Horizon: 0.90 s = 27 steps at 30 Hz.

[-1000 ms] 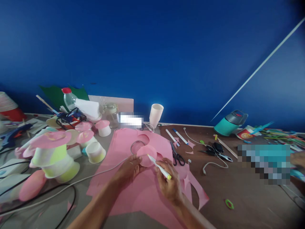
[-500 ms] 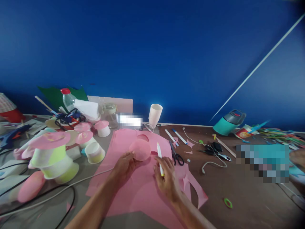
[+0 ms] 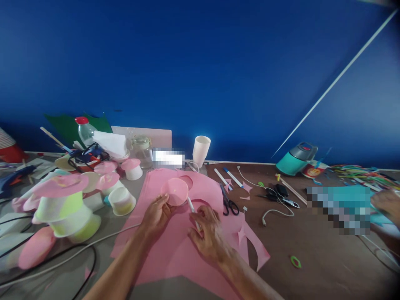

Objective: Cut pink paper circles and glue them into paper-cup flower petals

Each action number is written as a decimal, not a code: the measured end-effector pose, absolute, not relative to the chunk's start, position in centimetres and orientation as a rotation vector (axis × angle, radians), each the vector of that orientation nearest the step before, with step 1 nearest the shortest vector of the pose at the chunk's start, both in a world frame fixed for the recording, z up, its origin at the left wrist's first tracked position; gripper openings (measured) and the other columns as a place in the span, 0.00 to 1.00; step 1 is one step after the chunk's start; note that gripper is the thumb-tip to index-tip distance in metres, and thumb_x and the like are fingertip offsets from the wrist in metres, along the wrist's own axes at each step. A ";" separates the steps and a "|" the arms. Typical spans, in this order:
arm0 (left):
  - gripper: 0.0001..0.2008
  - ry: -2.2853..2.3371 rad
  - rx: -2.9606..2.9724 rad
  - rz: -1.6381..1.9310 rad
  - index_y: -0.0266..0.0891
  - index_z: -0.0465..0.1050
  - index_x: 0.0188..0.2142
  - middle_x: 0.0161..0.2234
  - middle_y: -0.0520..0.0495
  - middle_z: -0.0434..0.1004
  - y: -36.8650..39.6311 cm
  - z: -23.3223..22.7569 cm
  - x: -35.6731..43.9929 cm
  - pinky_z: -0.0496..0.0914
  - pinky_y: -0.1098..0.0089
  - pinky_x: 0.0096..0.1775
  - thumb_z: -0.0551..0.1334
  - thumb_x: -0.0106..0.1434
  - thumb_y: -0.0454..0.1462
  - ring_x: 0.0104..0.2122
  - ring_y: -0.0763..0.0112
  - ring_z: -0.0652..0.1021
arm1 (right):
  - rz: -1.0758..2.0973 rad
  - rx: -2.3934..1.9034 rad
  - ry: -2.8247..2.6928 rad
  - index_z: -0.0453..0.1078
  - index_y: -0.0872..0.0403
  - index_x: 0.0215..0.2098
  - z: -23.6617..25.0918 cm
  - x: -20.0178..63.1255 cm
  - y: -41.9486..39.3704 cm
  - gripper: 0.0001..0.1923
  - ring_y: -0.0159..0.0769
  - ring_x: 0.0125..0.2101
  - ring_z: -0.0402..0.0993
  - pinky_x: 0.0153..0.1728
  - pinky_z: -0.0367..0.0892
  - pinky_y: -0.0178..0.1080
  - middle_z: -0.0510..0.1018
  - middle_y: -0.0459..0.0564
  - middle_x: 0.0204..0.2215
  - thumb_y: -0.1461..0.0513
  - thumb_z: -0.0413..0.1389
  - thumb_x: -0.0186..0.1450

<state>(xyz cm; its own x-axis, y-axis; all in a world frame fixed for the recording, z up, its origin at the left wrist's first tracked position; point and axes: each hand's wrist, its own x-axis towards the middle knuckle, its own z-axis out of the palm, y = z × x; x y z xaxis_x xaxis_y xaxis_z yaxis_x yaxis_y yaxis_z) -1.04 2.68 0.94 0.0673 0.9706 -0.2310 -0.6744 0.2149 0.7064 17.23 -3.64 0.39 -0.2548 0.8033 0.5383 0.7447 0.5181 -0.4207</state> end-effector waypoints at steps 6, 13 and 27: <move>0.08 0.775 0.422 1.331 0.34 0.77 0.39 0.31 0.46 0.84 2.6 1.4 -0.7 0.78 0.63 0.46 0.64 0.60 0.28 0.35 0.65 0.83 | -0.107 -1.529 -1.702 0.73 0.53 0.44 1.1 21.3 -1.3 0.11 0.43 0.38 0.75 0.40 0.64 0.45 0.78 0.53 0.37 0.63 0.52 0.66; 0.06 0.791 0.385 1.305 0.34 0.77 0.35 0.31 0.46 0.84 2.2 2.1 -0.3 0.80 0.67 0.41 0.63 0.60 0.26 0.32 0.67 0.83 | -0.091 -2.176 -1.645 0.77 0.54 0.42 0.0 25.4 1.4 0.10 0.49 0.40 0.75 0.41 0.63 0.48 0.80 0.58 0.38 0.61 0.57 0.65; 0.09 0.819 0.365 1.246 0.33 0.78 0.39 0.30 0.46 0.84 1.5 2.9 0.4 0.79 0.67 0.34 0.63 0.59 0.25 0.30 0.65 0.83 | 0.091 -2.442 -1.704 0.72 0.53 0.55 1.6 24.1 0.9 0.19 0.51 0.51 0.72 0.48 0.60 0.48 0.76 0.60 0.49 0.57 0.53 0.67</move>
<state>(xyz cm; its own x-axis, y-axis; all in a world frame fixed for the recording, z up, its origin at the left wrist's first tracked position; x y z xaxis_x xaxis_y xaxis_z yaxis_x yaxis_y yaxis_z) 0.44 1.50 2.93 0.0903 0.9335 -0.3471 -0.6885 0.3104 0.6555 24.15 0.90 1.64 0.3481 0.9365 0.0425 0.9266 -0.3369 -0.1670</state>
